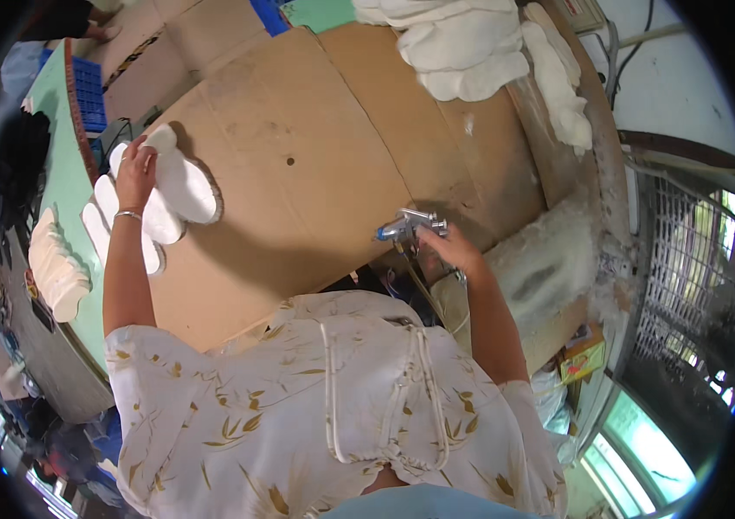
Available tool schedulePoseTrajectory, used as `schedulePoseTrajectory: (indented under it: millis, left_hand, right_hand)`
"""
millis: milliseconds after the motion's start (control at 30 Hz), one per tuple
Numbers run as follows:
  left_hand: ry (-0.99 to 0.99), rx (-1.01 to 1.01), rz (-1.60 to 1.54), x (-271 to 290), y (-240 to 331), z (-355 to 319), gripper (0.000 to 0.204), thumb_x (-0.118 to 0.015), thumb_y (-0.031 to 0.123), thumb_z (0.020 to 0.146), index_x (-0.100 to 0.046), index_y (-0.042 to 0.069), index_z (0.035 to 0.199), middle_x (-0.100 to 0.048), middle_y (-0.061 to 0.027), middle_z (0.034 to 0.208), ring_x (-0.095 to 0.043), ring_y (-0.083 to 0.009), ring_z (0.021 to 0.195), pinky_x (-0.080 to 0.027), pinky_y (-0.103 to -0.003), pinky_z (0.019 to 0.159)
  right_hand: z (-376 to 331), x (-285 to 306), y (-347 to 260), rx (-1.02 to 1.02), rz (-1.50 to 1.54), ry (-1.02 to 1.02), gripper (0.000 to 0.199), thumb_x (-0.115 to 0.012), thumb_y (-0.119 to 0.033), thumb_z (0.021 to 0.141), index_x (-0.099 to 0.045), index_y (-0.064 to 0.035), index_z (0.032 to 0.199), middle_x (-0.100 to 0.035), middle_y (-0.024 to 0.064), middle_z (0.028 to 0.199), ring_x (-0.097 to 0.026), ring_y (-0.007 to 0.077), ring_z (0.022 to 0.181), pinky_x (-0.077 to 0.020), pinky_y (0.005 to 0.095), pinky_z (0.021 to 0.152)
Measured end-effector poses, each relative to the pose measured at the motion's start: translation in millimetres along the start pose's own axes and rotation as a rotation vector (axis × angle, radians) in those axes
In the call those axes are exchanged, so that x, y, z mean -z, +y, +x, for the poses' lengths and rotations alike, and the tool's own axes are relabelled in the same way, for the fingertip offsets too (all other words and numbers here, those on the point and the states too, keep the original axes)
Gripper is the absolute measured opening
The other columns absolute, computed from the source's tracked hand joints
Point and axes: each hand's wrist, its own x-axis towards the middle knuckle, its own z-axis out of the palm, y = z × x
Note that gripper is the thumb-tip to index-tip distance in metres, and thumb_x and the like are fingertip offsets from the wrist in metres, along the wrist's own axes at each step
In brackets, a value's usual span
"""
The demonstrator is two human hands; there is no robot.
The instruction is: Applying adhesive using a spray gun to shoe insole components in a manufacturing setting.
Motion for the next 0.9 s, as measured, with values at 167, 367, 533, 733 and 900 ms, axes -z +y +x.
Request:
schedulePoseTrajectory:
  millis: [167,367,533,733,900]
  left_hand:
    - [-0.027,0.141,-0.077,-6.3,-10.1,-10.3,0.005,-0.062,0.007,0.08,-0.06,0.01,0.084,-0.057,-0.0081,0.119,-0.058,-0.0302,0.098,-0.049,-0.037,0.08]
    - [0.026,0.112,-0.093,-0.1,-2.4,-5.8,0.006,-0.065,0.007,0.076,-0.061,0.007,0.08,-0.058,-0.0076,0.115,-0.057,-0.0302,0.098,-0.048,-0.038,0.08]
    - [0.093,0.066,-0.073,4.5,-1.0,-9.6,0.006,-0.065,0.006,0.075,-0.061,0.007,0.079,-0.059,-0.0084,0.11,-0.059,-0.03,0.093,-0.049,-0.038,0.078]
    - [0.093,0.074,-0.054,8.6,-1.4,-5.8,0.006,-0.065,0.006,0.074,-0.061,0.007,0.078,-0.059,-0.0083,0.11,-0.059,-0.0286,0.092,-0.049,-0.037,0.076]
    - [0.109,0.106,-0.067,1.3,-11.4,-13.6,0.006,-0.066,0.008,0.075,-0.061,0.008,0.079,-0.058,-0.0067,0.112,-0.059,-0.0279,0.092,-0.049,-0.036,0.076]
  right_hand:
    - [15.9,15.3,12.7,-0.036,-0.077,0.253,0.037,-0.06,-0.037,0.086,-0.063,-0.001,0.095,-0.064,0.0124,0.084,-0.062,0.0184,0.073,-0.0491,0.0374,0.061]
    - [33.6,8.6,-26.4,0.401,-0.688,0.86,0.03,-0.064,-0.025,0.082,-0.063,0.0025,0.095,-0.064,0.0169,0.085,-0.063,0.0281,0.081,-0.0482,0.0364,0.073]
    - [89.0,-120.9,-128.5,0.492,-0.238,0.126,0.016,-0.062,-0.011,0.081,-0.066,-0.0004,0.093,-0.066,0.0145,0.081,-0.064,0.0209,0.072,-0.0492,0.0289,0.066]
    - [146.7,-245.4,-170.9,0.209,-0.14,-0.344,0.018,-0.06,-0.013,0.08,-0.066,0.0028,0.086,-0.065,0.0091,0.073,-0.06,0.0139,0.059,-0.0483,0.0265,0.053]
    - [147.8,-281.3,-183.8,-0.065,0.021,-0.443,0.018,-0.057,-0.013,0.082,-0.065,0.0025,0.078,-0.06,0.0033,0.068,-0.054,0.009,0.054,-0.0449,0.0231,0.045]
